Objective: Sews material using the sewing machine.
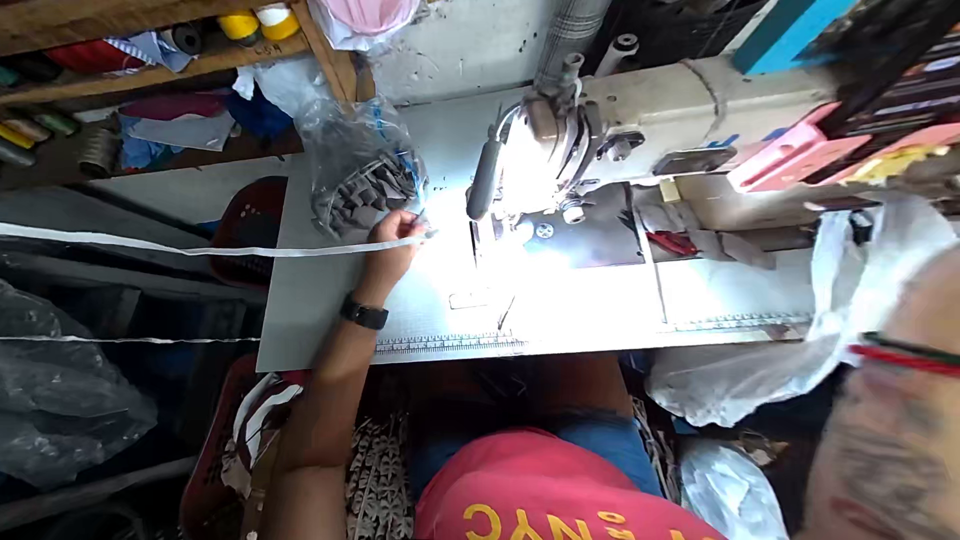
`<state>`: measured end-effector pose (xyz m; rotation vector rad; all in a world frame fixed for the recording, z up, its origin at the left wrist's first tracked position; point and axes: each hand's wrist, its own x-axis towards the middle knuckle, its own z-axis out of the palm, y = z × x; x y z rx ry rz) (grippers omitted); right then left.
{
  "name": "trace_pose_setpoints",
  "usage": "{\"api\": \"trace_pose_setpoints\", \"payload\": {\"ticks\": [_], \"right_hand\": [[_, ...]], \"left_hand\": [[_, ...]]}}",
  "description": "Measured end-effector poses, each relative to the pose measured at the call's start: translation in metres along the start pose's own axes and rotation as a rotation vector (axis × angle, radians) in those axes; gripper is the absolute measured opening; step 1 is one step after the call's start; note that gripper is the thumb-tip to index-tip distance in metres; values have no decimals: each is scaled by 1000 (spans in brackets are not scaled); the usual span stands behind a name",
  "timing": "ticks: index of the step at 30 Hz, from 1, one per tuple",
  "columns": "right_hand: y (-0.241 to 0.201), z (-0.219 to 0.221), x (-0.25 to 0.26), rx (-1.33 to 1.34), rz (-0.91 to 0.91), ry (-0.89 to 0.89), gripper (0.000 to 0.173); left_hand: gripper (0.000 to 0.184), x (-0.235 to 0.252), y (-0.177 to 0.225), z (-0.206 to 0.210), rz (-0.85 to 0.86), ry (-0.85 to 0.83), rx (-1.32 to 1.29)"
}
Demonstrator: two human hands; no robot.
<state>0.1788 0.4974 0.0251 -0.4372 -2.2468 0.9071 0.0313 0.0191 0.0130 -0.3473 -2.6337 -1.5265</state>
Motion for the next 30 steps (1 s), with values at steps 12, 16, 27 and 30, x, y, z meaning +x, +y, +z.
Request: {"api": "trace_pose_setpoints", "payload": {"ticks": [12,16,27,30], "right_hand": [[-103,161,-58,621,-50,-747,10],[-90,183,-39,353,-404,-595,16],[-83,187,-15,-99,-727,-704,21],[-65,194,-16,-35,-779,-659,24]], "left_hand": [[9,-26,45,76,138,-302,-270],[11,3,19,87,621,-230,109],[24,39,-11,91,712,-294,462],[22,39,-13,92,689,-273,477]]}}
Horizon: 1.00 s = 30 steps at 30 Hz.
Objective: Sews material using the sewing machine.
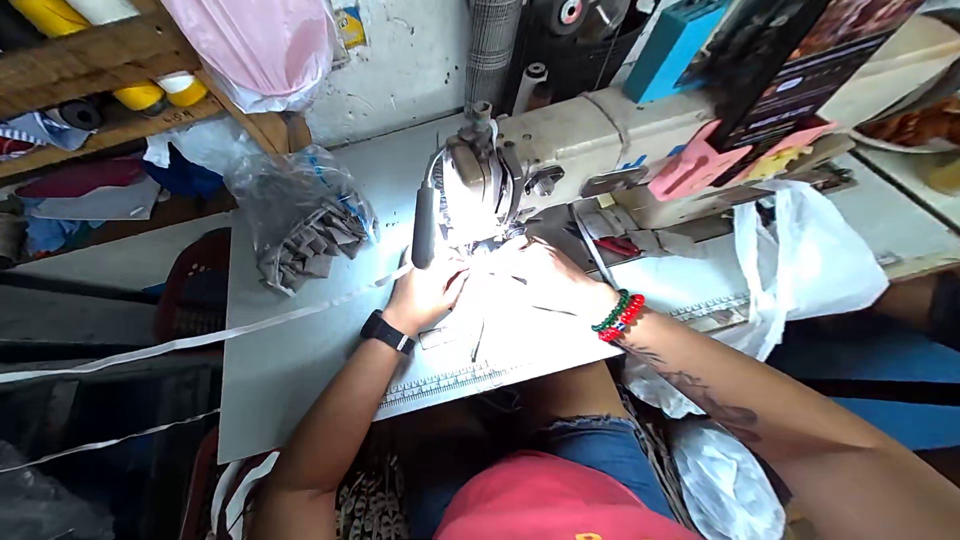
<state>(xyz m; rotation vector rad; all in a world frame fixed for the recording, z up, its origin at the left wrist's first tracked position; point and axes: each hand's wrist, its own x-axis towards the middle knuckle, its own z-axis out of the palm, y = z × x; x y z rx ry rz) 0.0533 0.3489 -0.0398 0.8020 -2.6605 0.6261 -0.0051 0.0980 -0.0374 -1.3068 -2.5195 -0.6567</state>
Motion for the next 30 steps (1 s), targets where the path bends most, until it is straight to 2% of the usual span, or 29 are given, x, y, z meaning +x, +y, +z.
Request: {"api": "trace_pose_setpoints", "payload": {"ticks": [10,13,15,17,20,27,30], "right_hand": [[0,2,8,68,-1,123,18],[-7,-3,16,95,148,95,11],[4,5,24,137,253,45,13],[11,10,31,166,224,82,16],[1,1,38,109,222,77,22],[6,9,32,137,194,130,23],[-3,-1,35,117,268,70,24]], "left_hand": [[19,3,0,1,35,27,-26],[22,8,-1,1,-4,1,8],[21,14,0,1,-58,-17,31],[17,20,1,5,-125,10,44],[16,25,6,8,-198,21,66],[17,24,5,10,-214,46,93],[18,25,-1,17,-189,72,115]]}}
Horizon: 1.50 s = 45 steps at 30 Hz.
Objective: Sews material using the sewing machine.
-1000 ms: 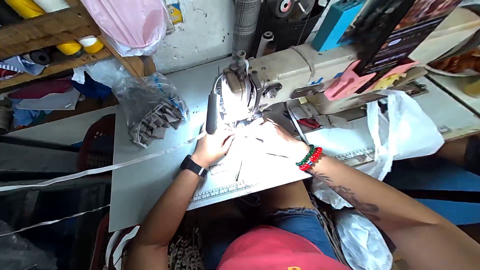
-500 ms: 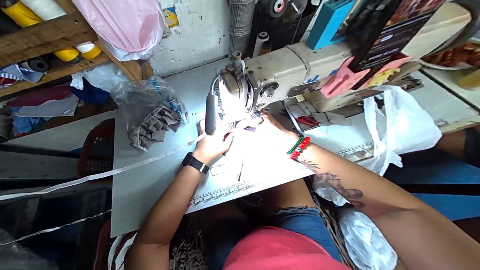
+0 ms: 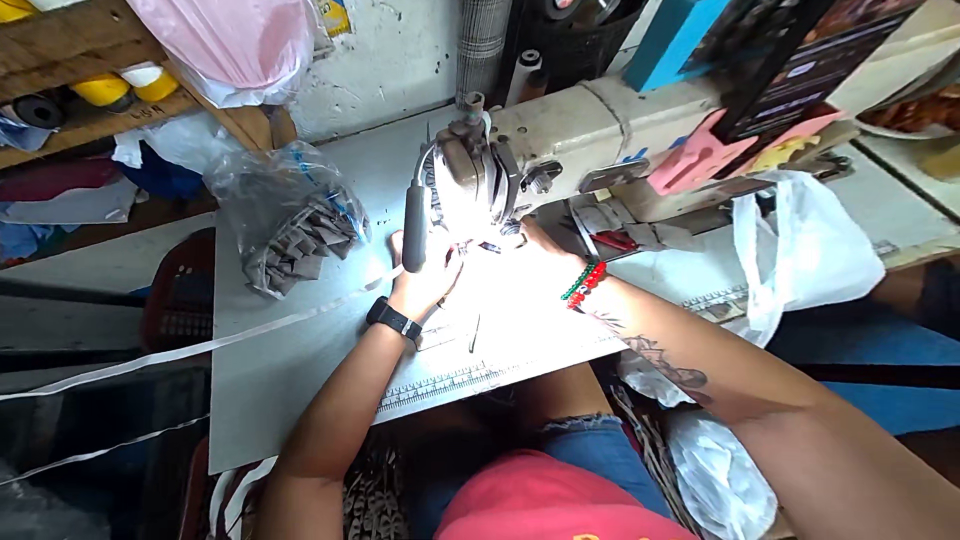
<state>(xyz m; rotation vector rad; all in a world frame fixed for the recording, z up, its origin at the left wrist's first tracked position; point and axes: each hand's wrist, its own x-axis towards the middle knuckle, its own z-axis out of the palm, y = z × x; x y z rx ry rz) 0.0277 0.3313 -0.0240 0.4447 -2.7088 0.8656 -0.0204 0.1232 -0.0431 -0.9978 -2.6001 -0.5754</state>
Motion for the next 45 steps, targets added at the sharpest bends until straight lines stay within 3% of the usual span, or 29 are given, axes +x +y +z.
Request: {"api": "trace_pose_setpoints", "payload": {"ticks": [2,4,7,9,12,18,36,45], "right_hand": [[-7,-8,-10,-14,12,-15,18],[-1,-18,-32,-101,-84,13,22],[23,-56,-83,-244,-172,277,23],[48,-95,-117,-322,-40,475,28],[80,-133,-151,-437,336,468,45],[111,-104,-175,-403,417,450,39],[113,-103,-179,-441,345,530,41],[112,-103,-179,-439,355,524,40]], "left_hand": [[22,-3,4,-6,7,-16,-9],[33,-8,13,-15,1,-60,3],[41,-15,13,-15,-16,-111,48],[40,-15,10,-15,-9,-124,63],[39,-15,6,-10,-19,-123,67],[42,-19,13,-14,-38,-129,45],[44,-18,11,-15,-22,-78,103],[54,3,2,-10,-86,-160,108]]}}
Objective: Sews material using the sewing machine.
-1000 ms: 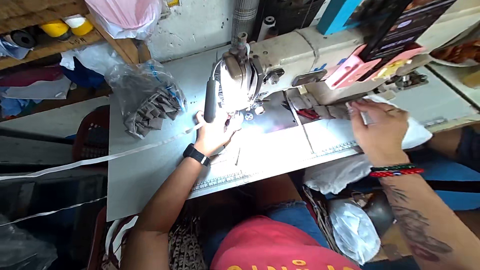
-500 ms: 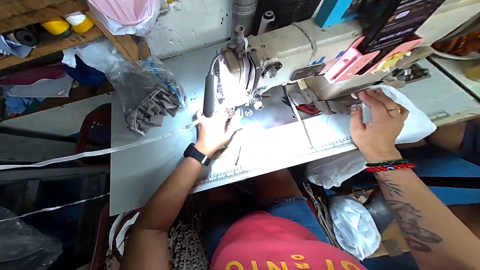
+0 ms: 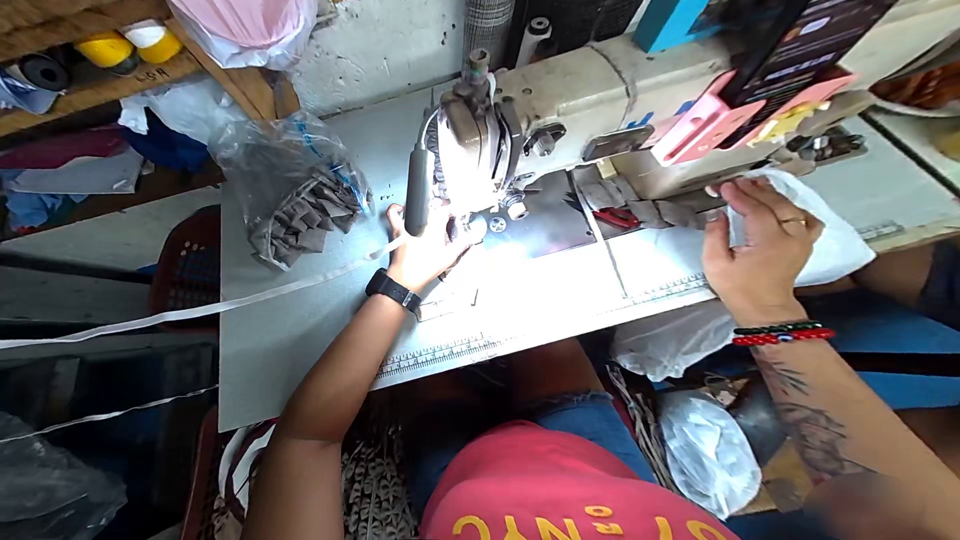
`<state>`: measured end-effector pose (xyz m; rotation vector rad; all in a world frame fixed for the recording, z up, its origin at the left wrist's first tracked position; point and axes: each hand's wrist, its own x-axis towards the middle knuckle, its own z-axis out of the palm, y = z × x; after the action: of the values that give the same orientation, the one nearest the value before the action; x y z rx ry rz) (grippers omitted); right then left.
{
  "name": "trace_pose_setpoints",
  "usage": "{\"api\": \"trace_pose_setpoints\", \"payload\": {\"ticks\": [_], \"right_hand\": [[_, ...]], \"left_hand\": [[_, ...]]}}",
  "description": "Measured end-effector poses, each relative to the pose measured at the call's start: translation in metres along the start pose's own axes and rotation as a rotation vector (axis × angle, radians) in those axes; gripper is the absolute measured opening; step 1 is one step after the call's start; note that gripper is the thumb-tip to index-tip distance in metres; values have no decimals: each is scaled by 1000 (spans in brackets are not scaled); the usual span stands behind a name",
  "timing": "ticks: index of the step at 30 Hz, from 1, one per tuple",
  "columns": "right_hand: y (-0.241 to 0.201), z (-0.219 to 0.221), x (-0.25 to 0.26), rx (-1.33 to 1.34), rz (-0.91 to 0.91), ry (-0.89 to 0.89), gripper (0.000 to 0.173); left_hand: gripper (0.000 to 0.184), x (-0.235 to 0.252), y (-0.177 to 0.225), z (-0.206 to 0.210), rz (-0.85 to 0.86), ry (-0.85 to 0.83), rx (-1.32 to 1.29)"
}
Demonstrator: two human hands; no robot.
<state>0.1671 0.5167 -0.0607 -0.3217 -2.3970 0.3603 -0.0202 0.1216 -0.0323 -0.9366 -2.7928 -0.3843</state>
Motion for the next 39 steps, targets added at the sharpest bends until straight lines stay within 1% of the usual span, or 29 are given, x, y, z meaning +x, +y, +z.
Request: {"api": "trace_pose_setpoints", "payload": {"ticks": [1,4,7,8,10,11,13,15,17,18,19,20,21,23,24,25,26,27,29,30,31,33,35,36,37,38,39], "right_hand": [[0,0,0,-1,0,-2,40],[2,-5,2,-4,-21,-35,42],[5,-21,18,21,-88,-64,44],[4,-28,27,30,-109,-70,44],[0,-39,42,47,-138,-40,42],[-2,-44,48,57,-146,-16,41],[-11,-48,54,78,-155,21,39],[-24,-48,51,102,-177,41,38],[-34,-45,44,118,-217,45,35],[-37,-44,39,118,-240,53,34],[-40,-44,31,118,-255,71,33],[-41,-45,22,121,-258,93,32],[-43,-45,14,127,-253,112,31],[-45,-43,1,143,-241,128,30],[-46,-41,-4,151,-240,123,30],[-46,-39,-7,160,-247,112,30],[-47,-36,-8,170,-257,101,30],[-52,-34,-9,179,-271,90,30],[-68,-31,-7,216,-298,65,30],[-75,-29,-7,234,-318,56,30],[-81,-27,-7,251,-339,42,30],[-90,-20,-10,284,-370,7,29],[-101,-15,-16,329,-387,-38,29],[-111,-11,-18,372,-392,-62,29],[-124,-7,-20,432,-382,-96,29],[-141,-4,-21,507,-345,-153,28],[-161,-1,-21,592,-281,-237,27]], "left_hand": [[58,-2,0,1,2,11,-6],[79,-17,4,-2,21,28,-34],[115,-28,14,-6,-36,-133,1],[122,-33,18,-8,-43,-175,2],[132,-44,23,-8,-41,-206,-1],[134,-49,26,-7,-34,-211,5],[131,-61,30,-4,-26,-190,7],[130,-71,33,-4,-19,-190,35],[132,-79,36,-13,-18,-225,35],[131,-84,35,-19,-11,-235,14],[126,-89,34,-25,-9,-244,-22],[116,-94,30,-34,-22,-251,-67],[100,-99,23,-43,-36,-216,-108],[59,-104,-1,-55,-71,-46,-151],[42,-105,-19,-59,-99,59,-146],[33,-103,-39,-62,-140,146,-121],[28,-101,-56,-67,-195,205,-104],[30,-97,-72,-73,-283,218,-71],[42,-88,-93,-81,-499,137,-4],[46,-85,-101,-80,-578,86,21],[43,-82,-107,-76,-618,57,52],[29,-80,-109,-72,-616,35,119],[23,-86,-95,-72,-518,85,77],[20,-91,-83,-74,-430,133,-15],[18,-96,-67,-78,-337,173,-170],[16,-98,-47,-80,-289,188,-373],[14,-99,-26,-81,-292,151,-611]]}}
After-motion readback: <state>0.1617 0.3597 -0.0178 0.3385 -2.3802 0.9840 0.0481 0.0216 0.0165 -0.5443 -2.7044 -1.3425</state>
